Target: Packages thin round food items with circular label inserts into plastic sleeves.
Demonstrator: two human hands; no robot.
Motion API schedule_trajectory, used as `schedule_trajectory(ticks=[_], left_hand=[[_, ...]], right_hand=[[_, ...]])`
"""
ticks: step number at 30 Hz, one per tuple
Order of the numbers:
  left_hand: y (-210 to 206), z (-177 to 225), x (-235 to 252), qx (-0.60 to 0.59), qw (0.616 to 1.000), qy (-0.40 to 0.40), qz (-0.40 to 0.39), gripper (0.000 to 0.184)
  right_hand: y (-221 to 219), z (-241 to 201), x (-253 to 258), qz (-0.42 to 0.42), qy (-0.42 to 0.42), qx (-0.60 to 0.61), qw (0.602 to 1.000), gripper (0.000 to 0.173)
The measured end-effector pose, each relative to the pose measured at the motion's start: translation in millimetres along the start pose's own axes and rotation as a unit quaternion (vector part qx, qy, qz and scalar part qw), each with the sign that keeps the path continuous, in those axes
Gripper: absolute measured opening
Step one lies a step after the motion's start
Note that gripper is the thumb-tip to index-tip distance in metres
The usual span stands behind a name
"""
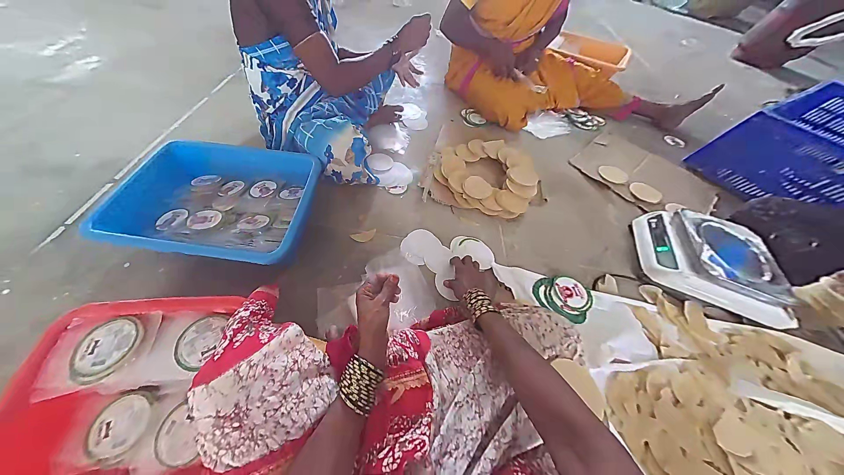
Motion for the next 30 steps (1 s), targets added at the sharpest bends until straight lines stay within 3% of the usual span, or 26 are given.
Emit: schedule_trajectory(ticks=[7,11,15,19,24,28,30], left_hand=[[3,-1,0,0.004,1.0,0.001,0.004,0.011],[3,-4,2,0.007,1.0,-0.001,0.0,0.009],[-1,-4,2,0.005,1.0,-0.007,-0.012,0.009],[1,-4,2,0.008,1.0,0.0,-0.004,0.01],[0,-2,2,0.011,1.0,0.007,0.001,0.009],[2,1,0,-0.003,1.0,0.005,0.009,0.01],[2,1,-1,-0.006,1.0,0.006,0.007,0.012]], right_hand=[[0,0,7,-0.021,0.014,-0.023,0.999,0.053],[3,8,8,-0.046,-0.008,0.008,0.999,0.068],[7,19,7,-0.075,-0.004,-0.006,0.997,0.037],[22,14,4,-0.069,0.013,0.01,0.997,0.031],[62,13,-17,-0.058,0.058,0.173,0.981,0.029],[83,28,-58,-0.099,0.074,0.454,0.883,0.014],[100,41,-87,-0.017,0.134,0.479,0.868,0.008]])
Point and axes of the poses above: each hand's wrist, its own x-axis towards the middle knuckle, its own y-axis out of the back of the hand, z = x × y, the point moved 7 cm from there along x, towards the middle knuckle, and after that the axes turned 14 degrees about -y, right-handed, at the moved point
